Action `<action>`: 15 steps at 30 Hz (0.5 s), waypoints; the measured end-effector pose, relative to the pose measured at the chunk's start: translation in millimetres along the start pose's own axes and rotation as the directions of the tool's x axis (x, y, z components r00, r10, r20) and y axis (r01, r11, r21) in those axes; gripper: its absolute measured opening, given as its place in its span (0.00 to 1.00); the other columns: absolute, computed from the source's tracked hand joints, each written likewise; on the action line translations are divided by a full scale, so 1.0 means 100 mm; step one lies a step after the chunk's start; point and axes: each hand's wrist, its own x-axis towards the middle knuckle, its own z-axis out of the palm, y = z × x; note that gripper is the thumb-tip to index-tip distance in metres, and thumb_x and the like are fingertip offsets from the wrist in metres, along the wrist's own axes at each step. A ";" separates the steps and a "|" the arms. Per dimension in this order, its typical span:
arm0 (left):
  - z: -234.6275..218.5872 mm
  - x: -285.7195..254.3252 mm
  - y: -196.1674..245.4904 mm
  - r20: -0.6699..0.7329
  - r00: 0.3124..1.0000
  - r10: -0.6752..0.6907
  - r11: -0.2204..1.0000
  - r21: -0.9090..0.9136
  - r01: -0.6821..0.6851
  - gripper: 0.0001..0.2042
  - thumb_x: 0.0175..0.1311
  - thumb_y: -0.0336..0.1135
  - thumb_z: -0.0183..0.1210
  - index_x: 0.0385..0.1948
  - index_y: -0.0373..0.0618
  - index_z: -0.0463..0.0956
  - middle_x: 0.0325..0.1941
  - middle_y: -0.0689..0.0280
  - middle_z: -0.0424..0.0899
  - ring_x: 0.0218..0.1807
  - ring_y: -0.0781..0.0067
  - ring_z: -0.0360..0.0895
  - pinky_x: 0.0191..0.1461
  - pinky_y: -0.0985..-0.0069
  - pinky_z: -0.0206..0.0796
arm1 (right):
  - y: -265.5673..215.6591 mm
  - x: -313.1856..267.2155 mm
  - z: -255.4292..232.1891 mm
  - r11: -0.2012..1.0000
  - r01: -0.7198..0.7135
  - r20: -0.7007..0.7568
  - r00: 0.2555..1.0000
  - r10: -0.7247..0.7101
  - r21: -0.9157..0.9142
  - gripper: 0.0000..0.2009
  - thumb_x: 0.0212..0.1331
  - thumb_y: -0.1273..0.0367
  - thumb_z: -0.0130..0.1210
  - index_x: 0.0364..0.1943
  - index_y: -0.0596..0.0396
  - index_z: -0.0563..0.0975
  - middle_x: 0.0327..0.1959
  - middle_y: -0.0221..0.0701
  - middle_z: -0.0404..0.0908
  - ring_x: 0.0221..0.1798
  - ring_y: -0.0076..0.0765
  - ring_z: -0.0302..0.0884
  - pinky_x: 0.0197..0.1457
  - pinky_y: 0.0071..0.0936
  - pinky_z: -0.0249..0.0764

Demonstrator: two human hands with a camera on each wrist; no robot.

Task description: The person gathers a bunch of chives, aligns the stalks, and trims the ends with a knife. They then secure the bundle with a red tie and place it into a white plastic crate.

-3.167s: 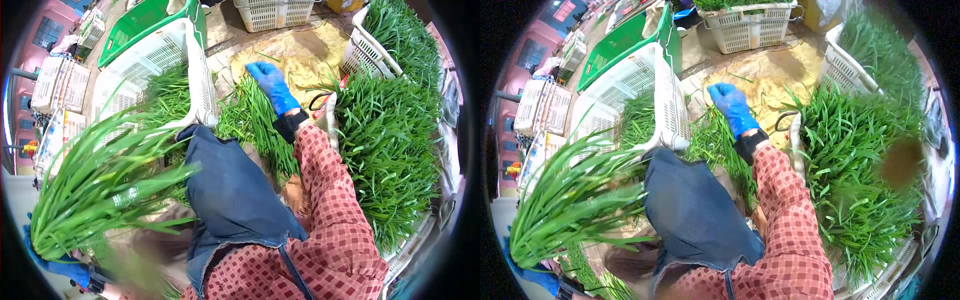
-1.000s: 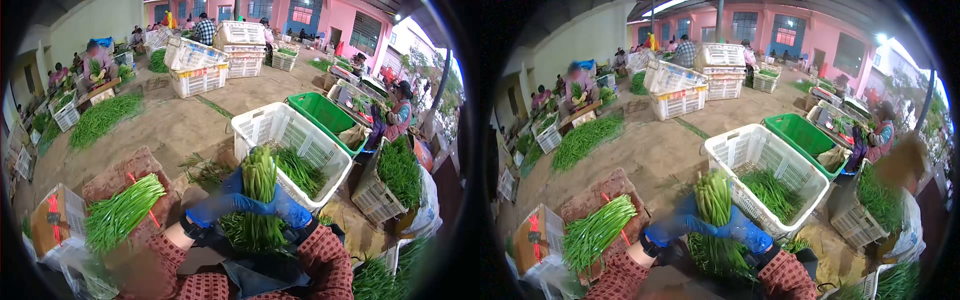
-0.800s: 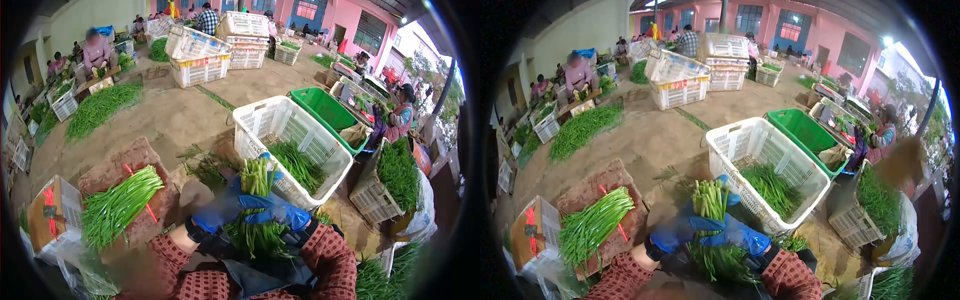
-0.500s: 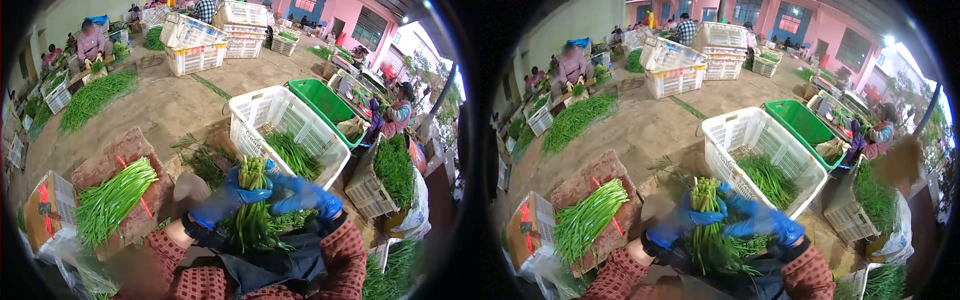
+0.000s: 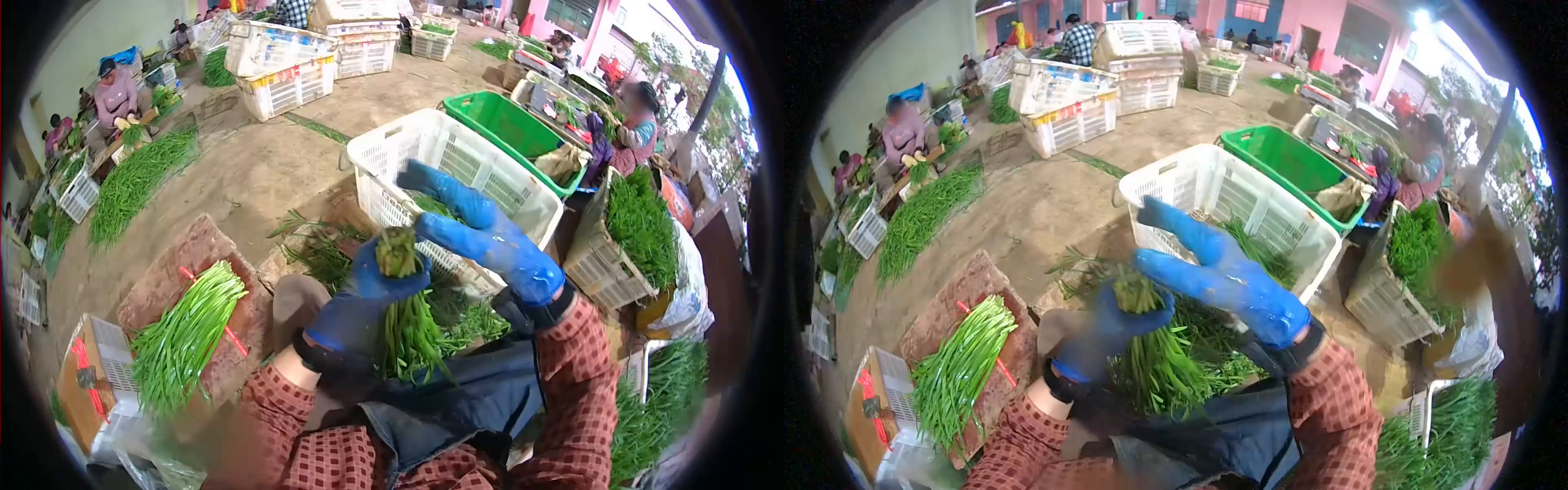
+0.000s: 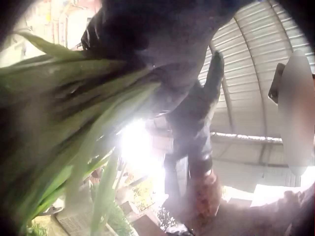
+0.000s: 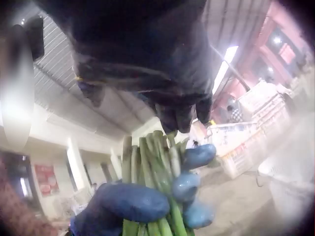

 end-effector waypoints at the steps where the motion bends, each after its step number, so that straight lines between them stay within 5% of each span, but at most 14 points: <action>1: -0.07 0.04 0.01 0.016 0.984 -0.179 0.880 -0.445 0.167 0.19 0.49 0.27 0.67 0.45 0.42 0.74 0.40 0.67 0.80 0.41 0.76 0.77 0.46 0.77 0.70 | 0.15 -0.05 0.01 1.000 0.014 0.011 1.000 -0.014 0.000 0.33 0.60 0.62 0.56 0.66 0.60 0.57 0.64 0.35 0.64 0.67 0.34 0.59 0.67 0.30 0.58; 3: -0.17 0.09 0.22 -0.006 0.976 -0.215 0.786 -0.595 0.170 0.21 0.50 0.24 0.64 0.48 0.40 0.72 0.39 0.67 0.79 0.41 0.76 0.77 0.47 0.77 0.70 | 0.54 -0.17 0.09 1.000 0.029 0.056 0.998 -0.028 -0.004 0.41 0.50 0.68 0.66 0.67 0.58 0.55 0.67 0.40 0.59 0.70 0.32 0.52 0.71 0.31 0.50; 5: -0.13 0.13 0.30 -0.110 0.934 -0.339 0.738 -0.647 0.192 0.23 0.51 0.23 0.63 0.51 0.40 0.70 0.41 0.67 0.79 0.41 0.76 0.77 0.47 0.77 0.70 | 0.47 -0.24 0.39 0.895 0.205 0.118 0.978 -0.171 -0.396 0.52 0.43 0.70 0.69 0.71 0.52 0.44 0.70 0.35 0.52 0.72 0.34 0.46 0.71 0.32 0.48; 6: -0.07 0.15 0.41 -0.138 0.908 -0.395 0.707 -0.677 0.205 0.24 0.51 0.24 0.63 0.53 0.41 0.70 0.41 0.67 0.79 0.41 0.76 0.76 0.48 0.78 0.70 | 0.75 -0.29 0.56 0.996 0.078 0.006 0.997 -0.078 -0.035 0.53 0.42 0.72 0.69 0.71 0.51 0.43 0.70 0.34 0.52 0.71 0.33 0.47 0.71 0.31 0.49; 7: -0.02 0.18 0.44 -0.137 0.909 -0.394 0.706 -0.678 0.203 0.24 0.51 0.24 0.63 0.53 0.41 0.70 0.41 0.67 0.79 0.41 0.76 0.76 0.48 0.78 0.70 | 1.04 -0.31 0.66 0.938 -0.031 -0.064 0.996 0.056 0.346 0.54 0.41 0.74 0.68 0.71 0.51 0.42 0.70 0.33 0.52 0.71 0.32 0.47 0.70 0.31 0.49; 9: 0.04 0.25 0.49 -0.310 0.895 -0.320 0.822 -0.560 0.100 0.24 0.51 0.26 0.65 0.52 0.40 0.70 0.41 0.66 0.79 0.42 0.76 0.76 0.50 0.77 0.69 | 1.09 -0.23 0.65 0.941 -0.068 -0.118 0.987 0.112 0.330 0.51 0.40 0.76 0.67 0.70 0.52 0.46 0.68 0.33 0.56 0.68 0.31 0.53 0.69 0.30 0.53; 11: -0.02 0.28 0.37 -0.156 0.928 -0.338 0.850 -0.475 0.229 0.31 0.50 0.27 0.67 0.58 0.41 0.63 0.48 0.64 0.76 0.49 0.72 0.74 0.52 0.77 0.68 | 1.06 -0.18 0.54 0.944 -0.090 -0.189 0.970 0.156 0.318 0.48 0.39 0.78 0.65 0.69 0.53 0.50 0.66 0.32 0.60 0.65 0.30 0.59 0.67 0.29 0.58; 13: -0.03 0.32 0.26 -0.101 0.995 0.021 0.913 -0.403 -0.061 0.43 0.47 0.29 0.70 0.65 0.42 0.51 0.59 0.62 0.68 0.58 0.68 0.68 0.56 0.74 0.66 | 0.99 -0.18 0.34 0.942 -0.160 -0.100 0.975 0.197 0.297 0.40 0.39 0.80 0.60 0.65 0.56 0.59 0.57 0.31 0.70 0.56 0.27 0.69 0.60 0.26 0.66; 14: -0.12 0.34 0.20 -0.022 0.997 0.074 0.947 -0.311 -0.077 0.52 0.44 0.32 0.73 0.68 0.43 0.40 0.65 0.61 0.61 0.63 0.66 0.63 0.60 0.72 0.63 | 0.94 -0.17 0.35 0.868 0.036 -0.207 0.975 0.078 0.495 0.30 0.43 0.79 0.59 0.57 0.58 0.68 0.49 0.29 0.76 0.48 0.25 0.73 0.53 0.25 0.70; 15: -0.17 0.30 0.07 -0.006 0.996 0.093 0.944 -0.318 -0.090 0.52 0.44 0.32 0.73 0.68 0.43 0.40 0.65 0.61 0.61 0.63 0.66 0.63 0.60 0.72 0.63 | 0.85 -0.18 0.30 0.875 0.051 -0.227 0.971 0.068 0.482 0.30 0.43 0.79 0.59 0.57 0.58 0.68 0.49 0.29 0.76 0.48 0.25 0.73 0.53 0.25 0.70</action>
